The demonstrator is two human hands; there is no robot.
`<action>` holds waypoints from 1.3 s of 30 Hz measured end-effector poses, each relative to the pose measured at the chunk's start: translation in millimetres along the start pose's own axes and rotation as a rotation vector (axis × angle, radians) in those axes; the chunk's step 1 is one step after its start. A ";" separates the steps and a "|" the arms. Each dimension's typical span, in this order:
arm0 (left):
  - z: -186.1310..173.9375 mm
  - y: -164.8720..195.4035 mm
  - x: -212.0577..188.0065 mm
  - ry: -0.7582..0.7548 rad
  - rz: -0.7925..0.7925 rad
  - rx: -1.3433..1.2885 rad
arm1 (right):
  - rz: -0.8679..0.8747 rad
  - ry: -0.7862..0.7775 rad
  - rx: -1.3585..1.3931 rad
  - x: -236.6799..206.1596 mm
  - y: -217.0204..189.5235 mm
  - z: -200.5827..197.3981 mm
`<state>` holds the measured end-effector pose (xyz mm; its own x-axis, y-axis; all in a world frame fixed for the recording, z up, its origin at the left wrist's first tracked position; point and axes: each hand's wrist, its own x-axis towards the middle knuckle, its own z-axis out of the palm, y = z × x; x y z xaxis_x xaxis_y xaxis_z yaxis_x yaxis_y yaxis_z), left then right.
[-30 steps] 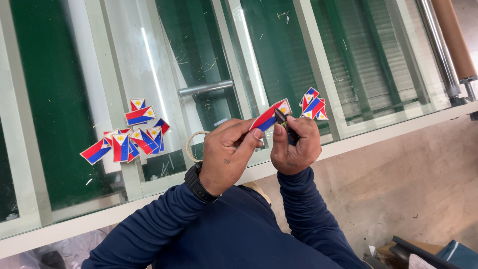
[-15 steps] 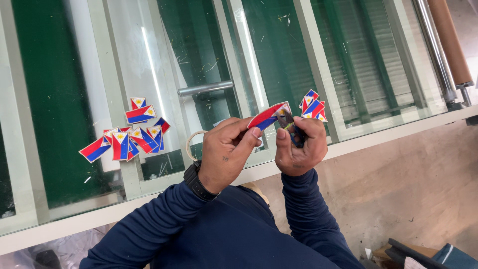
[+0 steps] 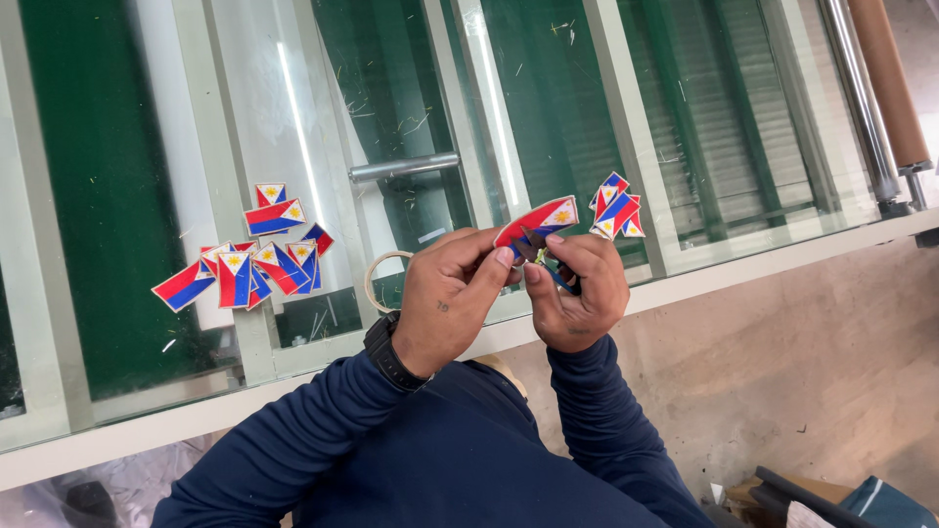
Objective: The person uses pliers to trim the edges of small Philippine flag stickers. They pick up each sticker, carefully remove excess material around the perimeter, and place the finished pieces on a glass surface.
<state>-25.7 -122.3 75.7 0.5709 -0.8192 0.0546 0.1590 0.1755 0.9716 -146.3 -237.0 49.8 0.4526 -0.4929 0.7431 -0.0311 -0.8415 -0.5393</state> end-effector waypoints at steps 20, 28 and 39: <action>3.4 -9.4 -5.1 -0.144 0.007 -0.152 | -0.033 0.037 0.086 -7.5 5.3 -6.4; 5.2 -8.6 -4.1 -0.140 0.022 -0.093 | -0.095 0.021 0.130 -8.2 14.4 -9.5; -11.7 17.5 29.2 -0.227 0.054 0.408 | 0.353 -0.244 0.602 61.4 29.0 -88.0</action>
<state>3.1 -136.8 91.6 0.3720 -0.9214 0.1120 -0.2215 0.0290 0.9747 -197.9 -311.1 114.6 0.6936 -0.5898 0.4136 0.2510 -0.3403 -0.9062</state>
